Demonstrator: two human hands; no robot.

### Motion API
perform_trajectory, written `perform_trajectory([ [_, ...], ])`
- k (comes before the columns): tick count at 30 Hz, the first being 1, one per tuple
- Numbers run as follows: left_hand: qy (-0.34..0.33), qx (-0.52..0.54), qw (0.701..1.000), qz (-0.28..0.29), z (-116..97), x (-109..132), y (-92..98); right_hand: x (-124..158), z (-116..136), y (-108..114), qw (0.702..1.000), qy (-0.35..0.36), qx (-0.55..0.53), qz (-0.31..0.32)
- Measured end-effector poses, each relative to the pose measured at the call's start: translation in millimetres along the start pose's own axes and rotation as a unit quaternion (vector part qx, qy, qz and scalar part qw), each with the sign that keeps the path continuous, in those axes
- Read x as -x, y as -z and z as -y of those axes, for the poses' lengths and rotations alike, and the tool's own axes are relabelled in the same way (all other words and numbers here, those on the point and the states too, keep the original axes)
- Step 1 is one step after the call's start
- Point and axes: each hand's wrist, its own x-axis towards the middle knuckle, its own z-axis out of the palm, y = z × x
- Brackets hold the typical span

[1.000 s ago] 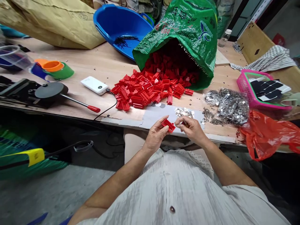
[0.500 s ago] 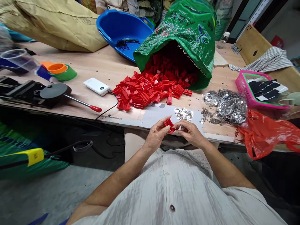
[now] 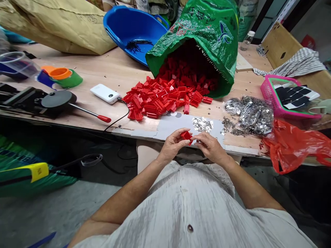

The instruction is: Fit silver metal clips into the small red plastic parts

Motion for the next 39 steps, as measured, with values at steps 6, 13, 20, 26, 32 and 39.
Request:
perform_trajectory([
  [6, 0.031, -0.01, 0.999, 0.013, -8.7, 2.4, -4.6, -7.4, 2.3, 3.8, 0.994, 0.075, 0.06, 0.043],
  [13, 0.055, 0.003, 0.998, 0.021, -7.5, 0.2, 0.1, -11.9, 4.0, 11.6, 0.986, 0.088, 0.079, 0.114],
  [20, 0.082, 0.027, 0.996, 0.019, -9.7, 0.0, -2.2, -12.6, 0.6, 12.6, 0.985, 0.102, 0.058, 0.129],
  [26, 0.119, 0.034, 0.992, 0.014, -13.9, -0.7, -3.3, -13.6, 3.4, 14.4, 0.972, 0.136, 0.116, 0.155],
  [32, 0.127, 0.074, 0.989, 0.004, -14.2, -1.4, -3.5, -12.4, 8.6, 13.1, 0.98, 0.104, 0.107, 0.134],
  [39, 0.111, 0.085, 0.99, -0.002, -17.0, -1.4, -4.9, -11.0, 13.0, 14.3, 0.982, 0.098, 0.106, 0.118],
])
